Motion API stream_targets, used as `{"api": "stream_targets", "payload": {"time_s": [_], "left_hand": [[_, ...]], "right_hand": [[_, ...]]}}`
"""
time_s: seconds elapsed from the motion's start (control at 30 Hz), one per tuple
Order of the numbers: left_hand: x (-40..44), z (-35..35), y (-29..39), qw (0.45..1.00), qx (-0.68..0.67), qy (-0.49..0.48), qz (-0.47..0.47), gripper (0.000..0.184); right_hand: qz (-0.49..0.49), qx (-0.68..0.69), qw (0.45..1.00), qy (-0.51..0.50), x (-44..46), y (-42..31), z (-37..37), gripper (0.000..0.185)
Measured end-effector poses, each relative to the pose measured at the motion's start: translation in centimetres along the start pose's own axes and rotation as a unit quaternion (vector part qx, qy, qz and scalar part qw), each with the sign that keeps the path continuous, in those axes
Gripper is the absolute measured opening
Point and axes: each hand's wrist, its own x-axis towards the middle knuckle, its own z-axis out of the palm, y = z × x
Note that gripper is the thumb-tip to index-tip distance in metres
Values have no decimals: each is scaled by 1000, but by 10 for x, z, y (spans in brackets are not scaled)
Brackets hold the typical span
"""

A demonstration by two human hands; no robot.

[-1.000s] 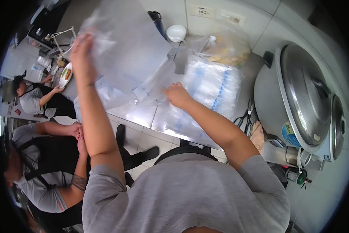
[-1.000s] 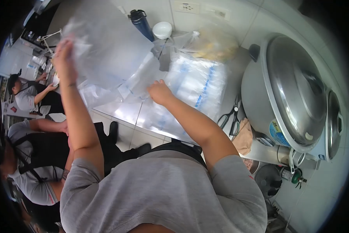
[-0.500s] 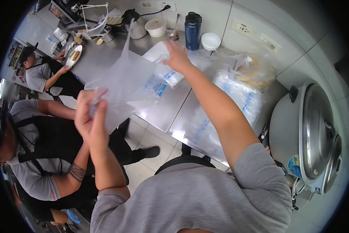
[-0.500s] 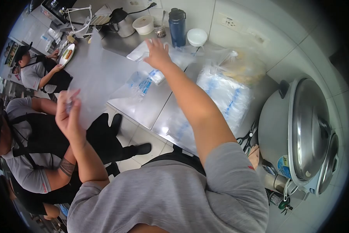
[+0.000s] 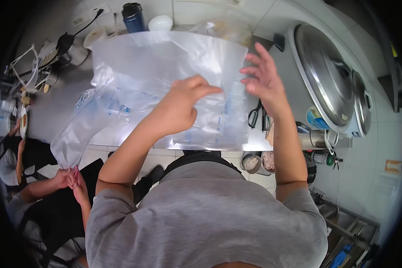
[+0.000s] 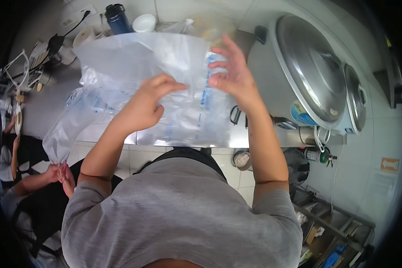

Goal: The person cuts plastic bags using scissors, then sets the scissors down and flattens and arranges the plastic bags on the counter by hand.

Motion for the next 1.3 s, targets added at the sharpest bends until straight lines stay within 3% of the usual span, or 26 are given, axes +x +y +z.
{"api": "stream_targets", "payload": {"time_s": [0.13, 0.23, 0.33, 0.37, 0.43, 0.63, 0.73, 0.8, 0.9, 0.97, 1.0, 1.03, 1.07, 1.1, 1.17, 1.23, 1.27, 1.3], "left_hand": [[8, 48, -10, 992, -23, -121, 39, 67], [2, 71, -22, 995, -7, -100, 5, 71], [-13, 98, -39, 992, -70, -48, -89, 68], [-18, 109, -45, 993, -64, -30, -98, 65], [-30, 130, -53, 991, -51, -1, -120, 60], [-51, 161, -38, 973, 99, 133, -160, 38], [-59, 173, -31, 971, 121, 149, -141, 31], [-61, 178, -19, 975, 124, 148, -109, 29], [-60, 178, 2, 971, 157, 157, -93, 28], [-65, 175, 7, 955, 206, 167, -136, 31], [-68, 177, -1, 937, 251, 189, -152, 34], [-74, 179, -14, 914, 299, 210, -177, 37], [-82, 182, -35, 891, 342, 243, -174, 41], [-86, 177, -37, 861, 392, 248, -208, 39], [-85, 164, -7, 804, 359, 310, -359, 47], [-86, 155, 12, 777, 248, 359, -455, 61], [-87, 166, 7, 759, 178, 383, -496, 61], [-87, 176, 0, 741, 104, 406, -525, 62]], "right_hand": [[56, -12, 998, 4, -42, 41, -29, 59], [162, -51, 981, 97, -66, 86, -57, 54], [281, -234, 923, 123, -96, 115, -83, 56], [243, -374, 887, 120, -106, 132, -96, 55], [155, -622, 760, 105, -129, 162, -114, 53], [207, -614, 757, 83, -136, 183, -138, 60], [-27, -510, 860, -3, -120, 157, -112, 65], [-161, -482, 855, -103, -109, 114, -65, 65], [-324, -539, 767, -126, -85, 139, -47, 39], [-234, -545, 782, -194, -60, 179, -62, 16], [-289, -532, 784, -136, -51, 184, -67, 15], [-279, -570, 758, -152, -40, 177, -74, 14], [-270, -567, 768, -130, -31, 181, -82, 17], [-329, -478, 808, -100, -26, 181, -90, 22], [-201, -427, 880, -47, -32, 142, -83, 25], [-204, -396, 894, -42, -39, 136, -84, 24], [-80, -301, 949, -56, -52, 135, -80, 23], [-64, -263, 959, -86, -55, 153, -87, 23]]}}
